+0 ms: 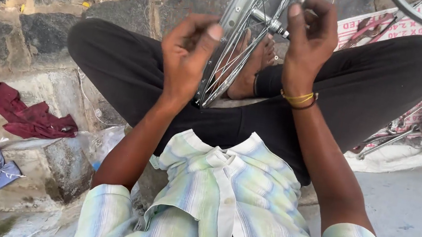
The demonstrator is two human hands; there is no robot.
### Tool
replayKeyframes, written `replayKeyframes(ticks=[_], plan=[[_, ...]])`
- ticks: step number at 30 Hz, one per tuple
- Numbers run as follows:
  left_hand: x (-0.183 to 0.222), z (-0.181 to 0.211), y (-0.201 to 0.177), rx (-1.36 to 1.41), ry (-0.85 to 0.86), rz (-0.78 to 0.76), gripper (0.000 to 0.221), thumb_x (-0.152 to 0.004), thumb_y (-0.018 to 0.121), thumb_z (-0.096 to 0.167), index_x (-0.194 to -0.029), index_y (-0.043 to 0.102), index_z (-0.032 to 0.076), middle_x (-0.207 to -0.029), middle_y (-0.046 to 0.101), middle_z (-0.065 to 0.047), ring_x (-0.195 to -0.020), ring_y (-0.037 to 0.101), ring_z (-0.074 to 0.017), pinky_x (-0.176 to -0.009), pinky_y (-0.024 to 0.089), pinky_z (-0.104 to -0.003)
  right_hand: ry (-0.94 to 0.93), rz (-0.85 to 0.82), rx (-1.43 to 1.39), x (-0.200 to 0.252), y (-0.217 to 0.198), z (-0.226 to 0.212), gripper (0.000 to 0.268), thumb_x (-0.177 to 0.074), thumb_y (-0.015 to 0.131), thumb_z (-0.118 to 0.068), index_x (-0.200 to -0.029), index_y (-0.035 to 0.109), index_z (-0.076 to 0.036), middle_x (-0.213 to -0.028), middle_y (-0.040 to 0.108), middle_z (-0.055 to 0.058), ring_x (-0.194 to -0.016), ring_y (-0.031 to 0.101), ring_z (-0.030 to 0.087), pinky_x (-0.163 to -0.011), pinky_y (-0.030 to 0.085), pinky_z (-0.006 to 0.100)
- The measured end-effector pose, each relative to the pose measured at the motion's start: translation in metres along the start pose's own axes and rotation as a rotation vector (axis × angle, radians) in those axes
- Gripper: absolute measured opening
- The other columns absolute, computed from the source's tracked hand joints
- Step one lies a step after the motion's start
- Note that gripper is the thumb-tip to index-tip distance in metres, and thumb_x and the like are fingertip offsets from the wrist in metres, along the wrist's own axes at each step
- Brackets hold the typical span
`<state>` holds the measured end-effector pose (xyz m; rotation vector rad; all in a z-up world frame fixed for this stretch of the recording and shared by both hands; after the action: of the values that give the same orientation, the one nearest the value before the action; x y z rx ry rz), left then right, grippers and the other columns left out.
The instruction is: Repairing and truing a bicycle wheel by adjusting spokes.
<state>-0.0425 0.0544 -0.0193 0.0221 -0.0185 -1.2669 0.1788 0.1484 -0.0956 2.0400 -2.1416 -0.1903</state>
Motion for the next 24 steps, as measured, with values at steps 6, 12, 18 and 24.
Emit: replayKeyframes(ticks=[6, 12, 18, 24], plan=[[0.009, 0.003, -0.011, -0.047, 0.036, 0.130, 0.024, -0.106, 0.071, 0.025, -0.107, 0.067, 0.002, -0.090, 0.068, -0.001, -0.080, 0.061, -0.0059, -0.073, 0.051, -0.023, -0.477, -0.318, 0.393, 0.053, 0.059, -0.061, 0.034, -0.100, 0.083, -0.009, -0.125, 0.060, -0.003, -0.131, 0.066, 0.014, -0.116, 0.068, 0.024, -0.098, 0.057, 0.035], [0.026, -0.007, -0.039, -0.195, 0.103, 0.258, 0.026, -0.105, 0.071, 0.027, -0.099, 0.066, 0.002, -0.080, 0.060, 0.003, -0.068, 0.048, -0.0020, -0.061, 0.039, -0.020, -0.436, -0.516, 0.410, 0.060, 0.095, -0.045, 0.041, -0.092, 0.086, -0.011, -0.125, 0.064, -0.001, -0.130, 0.067, 0.017, -0.126, 0.065, 0.033, -0.111, 0.050, 0.043], [0.049, -0.028, -0.053, -0.076, 0.183, 0.321, 0.025, -0.105, 0.072, 0.022, -0.094, 0.061, 0.002, -0.081, 0.051, 0.003, -0.070, 0.040, -0.0033, -0.059, 0.030, -0.020, -0.464, -0.618, 0.423, 0.066, 0.113, -0.043, 0.038, -0.084, 0.086, -0.013, -0.114, 0.068, -0.001, -0.117, 0.070, 0.016, -0.115, 0.066, 0.031, -0.113, 0.011, 0.063], [0.054, -0.028, -0.059, 0.001, 0.208, 0.373, 0.024, -0.104, 0.072, 0.019, -0.092, 0.059, 0.002, -0.081, 0.048, 0.003, -0.066, 0.036, -0.0039, -0.060, 0.027, -0.023, -0.580, -0.513, 0.466, 0.085, 0.107, -0.022, 0.043, -0.095, 0.087, -0.028, -0.124, 0.068, -0.003, -0.118, 0.066, 0.013, -0.116, 0.063, 0.029, -0.124, 0.022, 0.056]])
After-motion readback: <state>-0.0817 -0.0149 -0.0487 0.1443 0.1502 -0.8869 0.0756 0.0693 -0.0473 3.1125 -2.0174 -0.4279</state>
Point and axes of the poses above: each hand's wrist, its own x-axis away from the middle knuckle, its own y-axis out of the palm, z = x × y, the point moved 9 cm from there along -x, towards the middle knuckle
